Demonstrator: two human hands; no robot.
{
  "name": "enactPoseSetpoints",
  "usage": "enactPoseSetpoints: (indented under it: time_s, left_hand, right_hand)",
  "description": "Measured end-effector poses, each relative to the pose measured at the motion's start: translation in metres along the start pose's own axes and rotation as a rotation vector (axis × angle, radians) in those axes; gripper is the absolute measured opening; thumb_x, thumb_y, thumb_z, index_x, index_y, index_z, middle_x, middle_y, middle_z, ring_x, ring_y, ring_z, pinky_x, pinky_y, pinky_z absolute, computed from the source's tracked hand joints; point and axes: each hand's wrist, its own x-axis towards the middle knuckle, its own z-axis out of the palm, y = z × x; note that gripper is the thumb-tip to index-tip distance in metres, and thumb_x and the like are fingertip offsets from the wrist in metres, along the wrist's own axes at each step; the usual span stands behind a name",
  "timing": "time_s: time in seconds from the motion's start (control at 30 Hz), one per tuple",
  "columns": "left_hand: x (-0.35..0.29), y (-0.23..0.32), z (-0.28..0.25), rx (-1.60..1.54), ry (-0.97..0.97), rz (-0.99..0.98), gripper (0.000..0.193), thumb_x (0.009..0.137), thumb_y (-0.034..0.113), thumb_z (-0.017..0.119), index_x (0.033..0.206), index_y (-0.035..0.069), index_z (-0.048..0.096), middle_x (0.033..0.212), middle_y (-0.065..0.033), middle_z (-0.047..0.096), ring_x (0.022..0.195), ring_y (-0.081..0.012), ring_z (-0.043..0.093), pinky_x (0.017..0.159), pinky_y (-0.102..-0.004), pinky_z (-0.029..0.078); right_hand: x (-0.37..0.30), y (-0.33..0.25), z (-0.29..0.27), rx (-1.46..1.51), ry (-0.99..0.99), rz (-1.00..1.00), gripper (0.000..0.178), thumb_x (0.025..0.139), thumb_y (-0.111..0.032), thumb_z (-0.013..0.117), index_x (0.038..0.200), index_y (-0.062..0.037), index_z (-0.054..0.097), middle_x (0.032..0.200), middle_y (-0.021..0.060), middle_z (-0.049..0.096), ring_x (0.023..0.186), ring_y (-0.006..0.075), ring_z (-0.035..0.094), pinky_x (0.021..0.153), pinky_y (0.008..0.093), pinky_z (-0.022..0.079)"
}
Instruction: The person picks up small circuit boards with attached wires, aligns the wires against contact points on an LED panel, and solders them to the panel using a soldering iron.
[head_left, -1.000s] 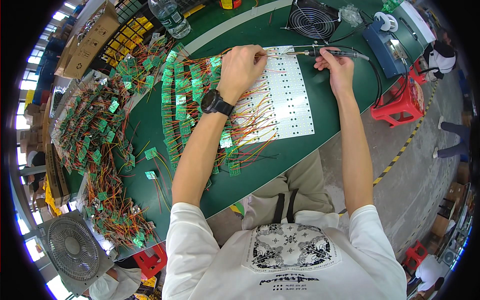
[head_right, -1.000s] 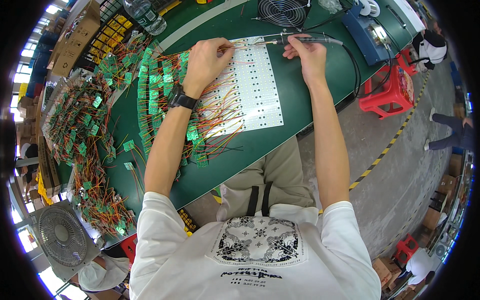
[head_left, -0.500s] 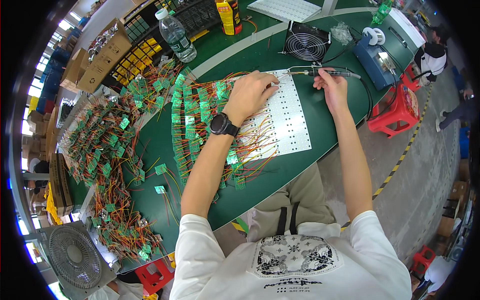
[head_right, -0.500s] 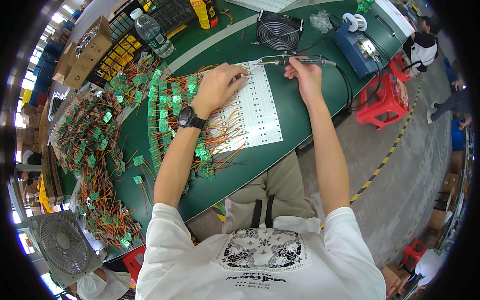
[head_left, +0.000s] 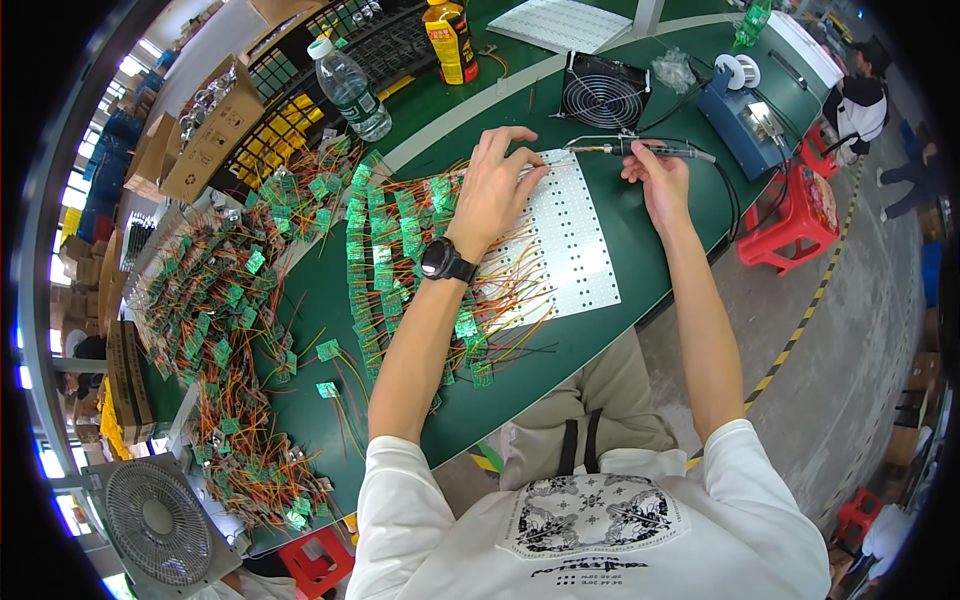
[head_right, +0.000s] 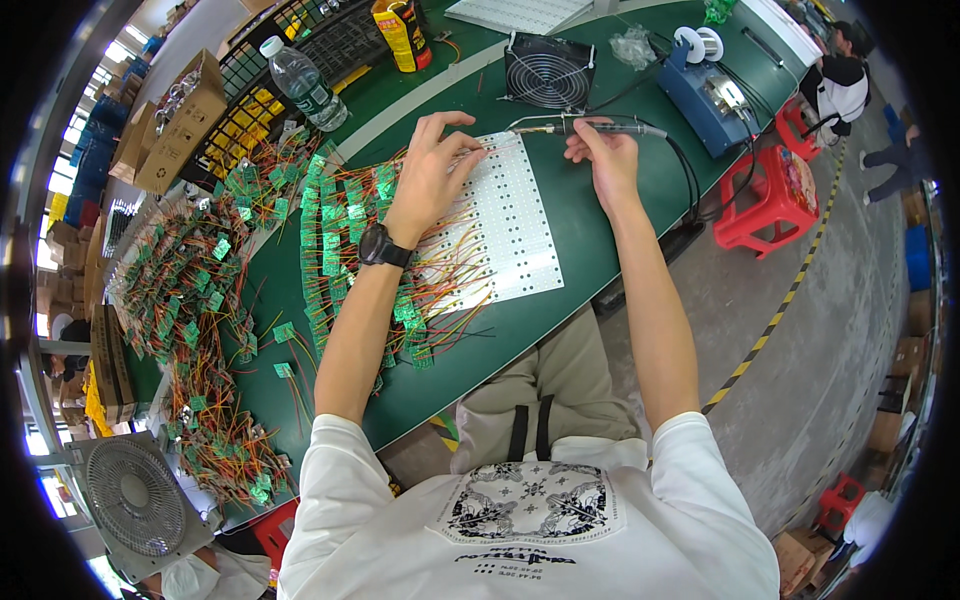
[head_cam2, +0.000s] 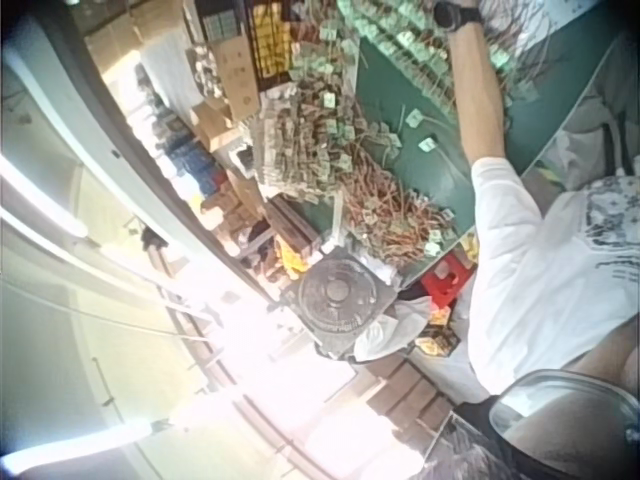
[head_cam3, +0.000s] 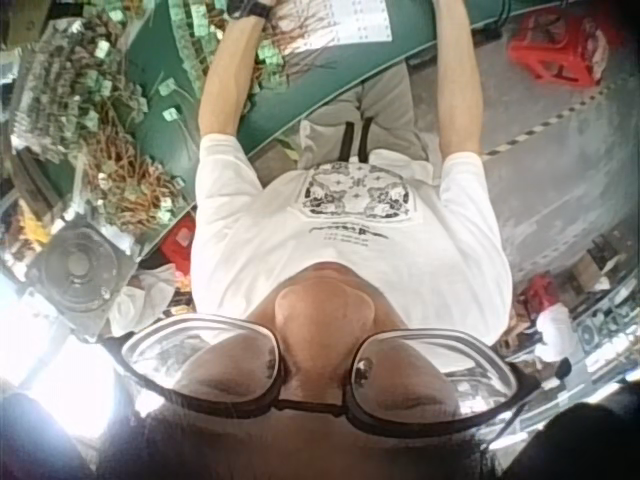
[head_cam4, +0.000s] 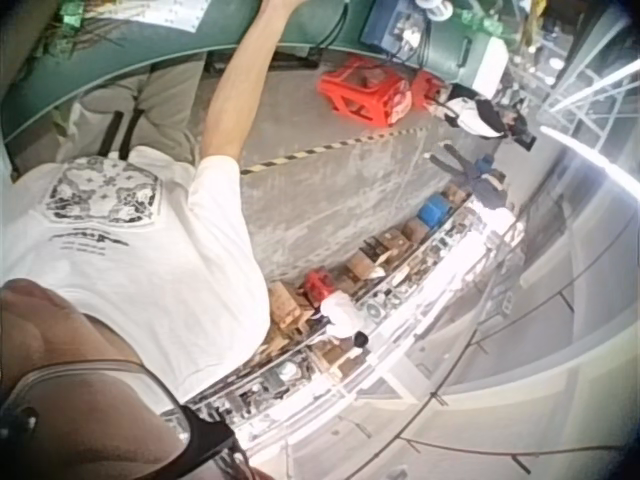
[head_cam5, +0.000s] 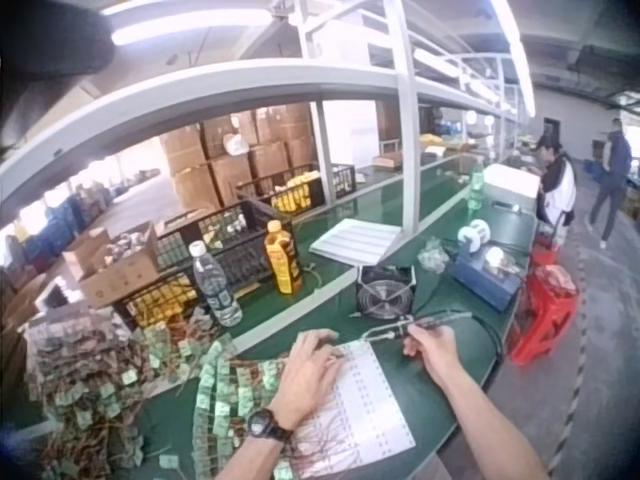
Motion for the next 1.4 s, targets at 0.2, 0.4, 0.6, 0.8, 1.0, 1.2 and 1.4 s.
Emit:
enactPoseSetpoints:
  time_s: [0.2, 0.4, 0.6, 0.8, 1.0, 1.2, 1.4]
  left_hand:
    - [-0.001, 0.001, 0.001, -0.104, -0.152, -0.058, 0.009, 0.086, 0.01, 0.063, 0.092, 0.005, 0.067, 0.087, -0.0087, 0.065, 0.085, -0.0275, 0.058, 0.082, -0.0389, 0.044]
    - [-0.003, -0.001, 0.002, 0.118, -0.168, -0.105, 0.007, 0.081, 0.012, 0.065, 0.081, 0.006, 0.068, 0.073, -0.0067, 0.063, 0.077, -0.026, 0.057, 0.075, -0.0376, 0.042]
    - [-0.005, -0.009, 0.008, 0.133, -0.148, -0.028, 0.008, 0.08, 0.013, 0.067, 0.08, 0.006, 0.069, 0.07, -0.0055, 0.061, 0.076, -0.025, 0.057, 0.074, -0.0374, 0.042]
    - [-0.006, -0.012, 0.008, 0.183, -0.146, -0.065, 0.006, 0.078, 0.012, 0.067, 0.08, 0.006, 0.07, 0.072, -0.0047, 0.063, 0.077, -0.0245, 0.057, 0.074, -0.0372, 0.043]
    - [-0.007, -0.013, 0.007, 0.189, -0.129, -0.082, 0.006, 0.076, 0.011, 0.068, 0.079, 0.006, 0.07, 0.072, -0.0047, 0.064, 0.076, -0.0241, 0.058, 0.073, -0.0373, 0.044]
    - [-0.007, -0.013, 0.008, 0.198, -0.133, -0.068, 0.006, 0.077, 0.011, 0.067, 0.079, 0.006, 0.07, 0.072, -0.0049, 0.063, 0.075, -0.0244, 0.058, 0.073, -0.0374, 0.044]
    - [-0.008, -0.013, 0.007, 0.196, -0.124, -0.065, 0.007, 0.077, 0.011, 0.067, 0.079, 0.005, 0.07, 0.072, -0.0051, 0.063, 0.075, -0.0247, 0.058, 0.073, -0.0376, 0.044]
  right_hand:
    - [-0.001, 0.0, 0.003, -0.062, -0.019, -0.004, 0.023, 0.089, -0.013, 0.069, 0.1, 0.006, 0.063, 0.078, 0.0123, 0.066, 0.064, 0.0174, 0.064, 0.059, 0.026, 0.048]
    - [-0.001, 0.002, 0.002, -0.111, -0.058, -0.02, 0.021, 0.091, -0.013, 0.067, 0.102, 0.0049, 0.063, 0.08, 0.0111, 0.066, 0.065, 0.016, 0.063, 0.059, 0.0248, 0.047]
    - [-0.001, 0.002, 0.002, -0.118, -0.08, -0.012, 0.021, 0.089, -0.011, 0.069, 0.1, 0.0064, 0.063, 0.079, 0.013, 0.067, 0.064, 0.0172, 0.064, 0.058, 0.0256, 0.049]
    - [-0.001, 0.002, 0.0, -0.128, -0.095, 0.008, 0.019, 0.088, -0.009, 0.069, 0.098, 0.0068, 0.064, 0.078, 0.0137, 0.067, 0.063, 0.0179, 0.064, 0.058, 0.0262, 0.049]
    - [-0.002, 0.0, 0.001, -0.16, -0.128, 0.006, 0.02, 0.088, -0.009, 0.069, 0.099, 0.0072, 0.064, 0.078, 0.0146, 0.067, 0.063, 0.0189, 0.065, 0.058, 0.0267, 0.05]
    - [-0.002, 0.0, 0.001, -0.193, -0.144, 0.003, 0.02, 0.088, -0.009, 0.069, 0.099, 0.0073, 0.065, 0.078, 0.0148, 0.067, 0.064, 0.0189, 0.065, 0.058, 0.0266, 0.05]
    - [-0.003, -0.001, 0.003, -0.206, -0.152, -0.002, 0.021, 0.088, -0.009, 0.069, 0.099, 0.0076, 0.065, 0.078, 0.0146, 0.067, 0.064, 0.0186, 0.065, 0.059, 0.0265, 0.05]
